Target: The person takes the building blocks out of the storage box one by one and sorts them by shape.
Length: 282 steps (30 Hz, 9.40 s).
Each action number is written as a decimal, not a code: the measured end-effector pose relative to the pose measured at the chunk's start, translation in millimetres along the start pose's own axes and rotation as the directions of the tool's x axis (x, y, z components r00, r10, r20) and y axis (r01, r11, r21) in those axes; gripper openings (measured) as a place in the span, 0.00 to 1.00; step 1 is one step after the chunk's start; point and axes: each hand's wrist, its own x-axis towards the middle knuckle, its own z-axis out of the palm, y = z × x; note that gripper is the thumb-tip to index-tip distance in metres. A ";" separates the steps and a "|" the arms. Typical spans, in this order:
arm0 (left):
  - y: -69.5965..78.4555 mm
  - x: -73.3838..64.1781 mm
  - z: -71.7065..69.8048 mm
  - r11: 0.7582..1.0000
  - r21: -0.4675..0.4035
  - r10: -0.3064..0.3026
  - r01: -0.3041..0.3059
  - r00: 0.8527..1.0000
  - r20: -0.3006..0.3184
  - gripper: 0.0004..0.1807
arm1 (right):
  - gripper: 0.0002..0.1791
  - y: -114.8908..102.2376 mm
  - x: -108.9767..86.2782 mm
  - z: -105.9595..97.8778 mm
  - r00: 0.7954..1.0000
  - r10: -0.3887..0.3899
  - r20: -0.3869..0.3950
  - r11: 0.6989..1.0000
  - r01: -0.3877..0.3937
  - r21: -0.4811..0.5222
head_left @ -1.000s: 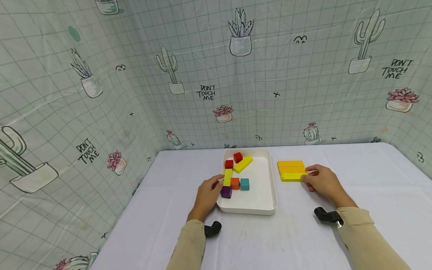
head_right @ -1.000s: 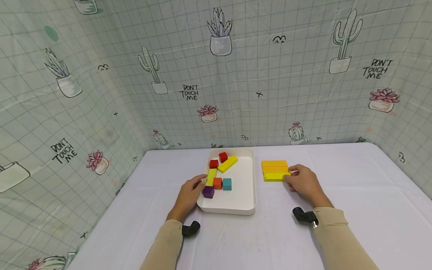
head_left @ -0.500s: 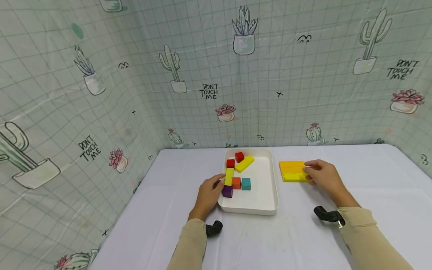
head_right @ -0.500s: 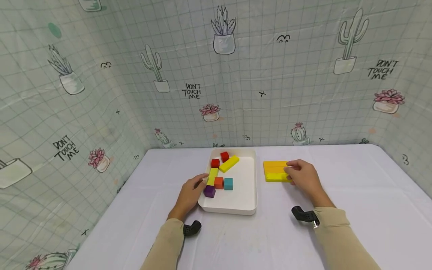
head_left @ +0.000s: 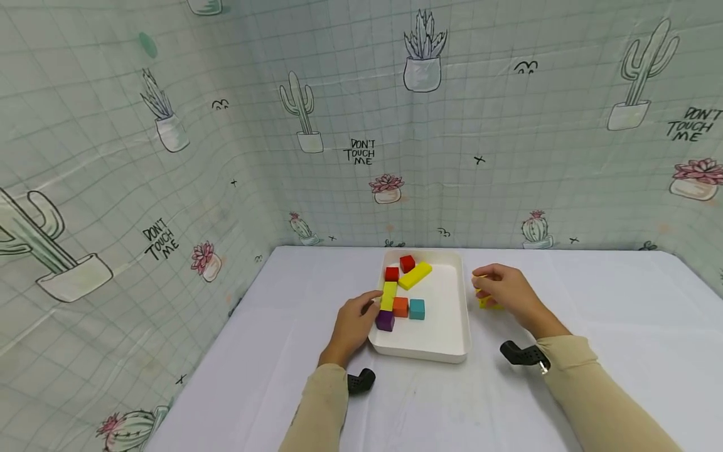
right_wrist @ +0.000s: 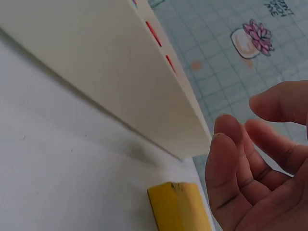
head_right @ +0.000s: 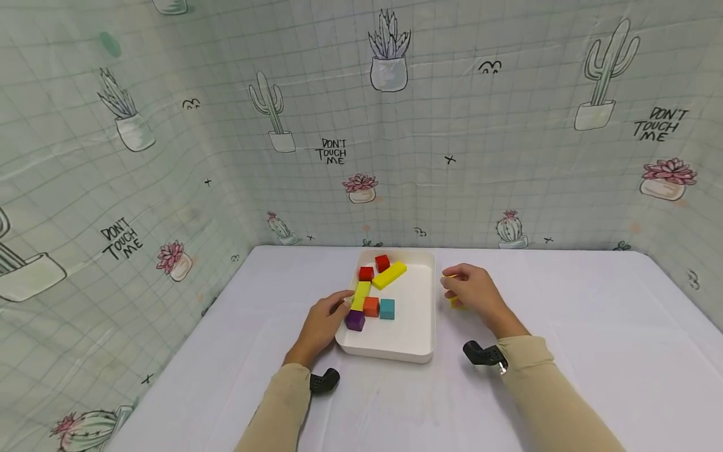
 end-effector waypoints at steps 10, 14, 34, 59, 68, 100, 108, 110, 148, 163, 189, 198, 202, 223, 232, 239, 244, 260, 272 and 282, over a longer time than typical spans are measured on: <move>-1.1 -0.3 2.1 1.000 0.008 -0.010 0.009 1.000 0.016 0.19 | 0.25 -26.1 29.5 31.9 0.994 0.060 0.097 0.998 -0.063 0.028; 0.0 0.5 2.6 1.000 0.010 -0.005 0.005 1.000 0.014 0.19 | 0.24 -31.0 40.8 46.0 0.991 0.084 0.108 0.996 -0.088 0.029; -1.5 1.2 2.8 1.000 0.010 -0.017 0.017 1.000 0.001 0.19 | 0.31 -32.3 73.3 76.7 0.973 0.222 0.066 0.974 -0.224 0.027; -2.1 -4.6 2.2 1.000 0.014 -0.018 0.019 1.000 -0.022 0.19 | 0.36 -20.4 79.9 94.5 0.989 0.135 0.067 0.965 -0.116 -0.237; -0.5 -2.3 3.1 1.000 0.020 -0.005 0.006 1.000 -0.029 0.18 | 0.32 -22.5 75.1 92.1 0.992 0.086 0.090 0.942 -0.051 -0.332; -0.7 1.4 2.9 1.000 0.019 -0.016 0.016 1.000 -0.024 0.18 | 0.23 -19.1 77.0 85.2 0.995 0.037 0.094 0.944 -0.004 -0.331; 0.1 0.6 1.2 1.000 0.028 -0.012 0.012 1.000 -0.027 0.18 | 0.24 -22.4 71.9 84.2 0.997 0.007 0.083 0.962 0.016 -0.274; -0.5 0.5 2.3 0.999 0.030 -0.010 0.011 1.000 -0.027 0.18 | 0.23 -23.3 70.3 84.2 0.997 0.007 0.078 0.973 0.011 -0.230; -2.6 1.7 0.6 1.000 0.016 0.027 -0.027 1.000 -0.010 0.19 | 0.25 -24.3 0.0 47.2 0.994 -0.107 -0.008 0.949 0.104 0.297; -4.4 0.7 2.2 0.999 0.017 0.029 -0.029 1.000 -0.004 0.19 | 0.25 -13.8 -19.1 21.6 0.998 -0.057 -0.027 0.959 0.062 0.277; -3.0 -1.3 1.0 1.000 0.002 0.017 -0.017 1.000 0.002 0.19 | 0.36 9.6 -41.2 -11.6 0.999 -0.047 -0.018 0.926 0.050 0.375; -1.3 -1.0 1.2 1.000 -0.001 0.014 -0.014 1.000 0.002 0.19 | 0.32 17.3 -48.6 -23.8 0.999 -0.030 -0.045 0.913 0.046 0.405; -1.2 -0.5 2.1 1.000 0.006 0.021 -0.021 1.000 0.002 0.19 | 0.29 21.7 -53.5 -29.8 0.997 0.003 -0.072 0.900 0.029 0.434; 2.3 -2.9 -0.4 1.000 0.002 0.022 -0.022 1.000 -0.005 0.18 | 0.32 38.8 -58.1 -40.1 0.979 0.175 -0.106 0.945 -0.137 0.297; 3.4 -3.2 -1.0 1.000 0.007 0.030 -0.030 1.000 -0.003 0.18 | 0.33 42.8 -57.7 -38.0 0.961 0.253 -0.112 0.952 -0.227 0.205; 2.4 -2.9 -0.5 1.000 0.005 0.025 -0.025 1.000 0.000 0.19 | 0.34 46.6 -57.6 -36.1 0.960 0.254 -0.118 0.963 -0.240 0.124; 1.6 -2.4 -0.2 1.000 0.002 0.023 -0.023 1.000 -0.001 0.19 | 0.38 44.9 -60.4 -36.8 0.971 0.224 -0.088 0.974 -0.220 0.059; 0.3 -1.0 1.9 1.000 -0.003 0.010 -0.010 1.000 0.003 0.19 | 0.33 45.2 -64.2 -39.3 0.978 0.179 -0.109 0.957 -0.199 -0.209; 4.0 -1.7 0.7 1.000 0.004 0.004 -0.004 1.000 0.012 0.19 | 0.31 48.5 -64.4 -41.1 0.982 0.149 -0.117 0.935 -0.179 -0.307; 1.9 -1.5 0.3 1.000 -0.009 -0.003 0.003 1.000 0.017 0.19 | 0.27 51.9 -62.1 -36.8 0.983 0.111 -0.146 0.931 -0.154 -0.331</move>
